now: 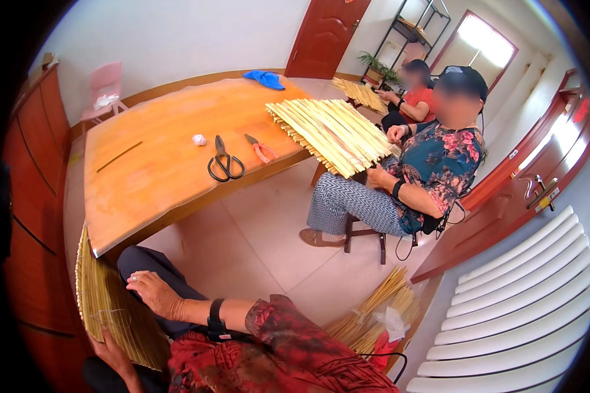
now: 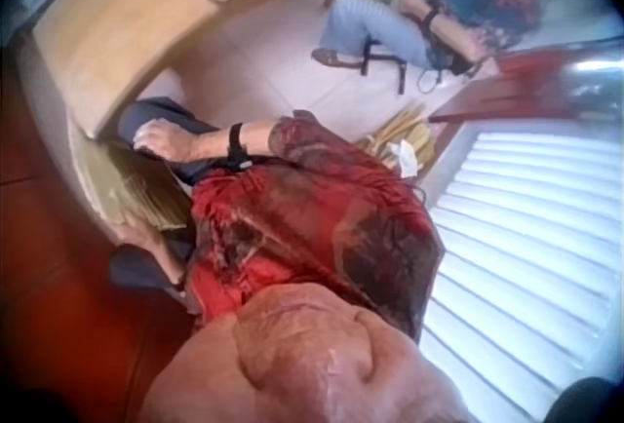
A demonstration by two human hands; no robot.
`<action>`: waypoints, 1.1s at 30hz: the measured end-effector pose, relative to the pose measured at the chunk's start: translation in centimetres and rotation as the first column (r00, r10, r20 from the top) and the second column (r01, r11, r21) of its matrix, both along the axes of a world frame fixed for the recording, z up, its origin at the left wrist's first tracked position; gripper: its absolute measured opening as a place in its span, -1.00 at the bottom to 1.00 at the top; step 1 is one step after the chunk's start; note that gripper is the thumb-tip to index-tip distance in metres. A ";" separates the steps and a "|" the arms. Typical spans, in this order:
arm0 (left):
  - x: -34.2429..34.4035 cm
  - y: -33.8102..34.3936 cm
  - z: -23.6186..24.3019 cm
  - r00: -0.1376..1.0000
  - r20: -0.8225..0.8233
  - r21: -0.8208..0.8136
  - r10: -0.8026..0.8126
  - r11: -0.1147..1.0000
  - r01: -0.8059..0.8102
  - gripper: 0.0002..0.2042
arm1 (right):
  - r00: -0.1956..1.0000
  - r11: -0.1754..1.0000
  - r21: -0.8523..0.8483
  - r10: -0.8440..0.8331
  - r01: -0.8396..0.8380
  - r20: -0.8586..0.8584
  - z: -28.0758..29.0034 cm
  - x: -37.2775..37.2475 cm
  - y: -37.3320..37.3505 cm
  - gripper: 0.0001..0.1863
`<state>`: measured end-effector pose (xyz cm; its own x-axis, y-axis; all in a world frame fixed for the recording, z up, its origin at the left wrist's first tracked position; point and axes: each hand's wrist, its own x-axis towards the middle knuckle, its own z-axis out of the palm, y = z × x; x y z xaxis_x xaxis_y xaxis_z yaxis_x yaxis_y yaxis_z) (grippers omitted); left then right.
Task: The person is weaving a mat using wooden slats and white thread by hand. The person weaves the thread through the slats one by one and pulls the thread tight to secure them together.
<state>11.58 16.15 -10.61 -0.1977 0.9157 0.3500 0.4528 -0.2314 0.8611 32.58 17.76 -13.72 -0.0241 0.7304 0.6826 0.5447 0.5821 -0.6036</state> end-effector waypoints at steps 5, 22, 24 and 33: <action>0.3 0.1 0.3 0.999 0.047 -0.021 -0.016 1.000 0.017 -0.65 | 1.000 0.998 0.062 0.028 -0.029 0.007 -0.3 0.8 0.2 -0.71; -0.5 0.9 -0.9 0.974 0.221 -0.010 -0.052 0.998 0.056 -0.65 | 0.998 0.995 0.077 0.067 -0.066 -0.018 -0.3 1.3 0.3 -0.76; -0.1 0.8 -0.5 0.959 0.282 -0.040 -0.015 0.999 0.027 -0.65 | 0.998 0.996 0.072 0.057 -0.056 -0.012 -0.4 1.4 0.3 -0.76; 0.3 0.5 0.2 0.954 0.297 -0.001 0.030 1.000 -0.031 -0.64 | 1.000 0.999 0.041 0.025 -0.025 0.004 -0.6 1.5 0.3 -0.73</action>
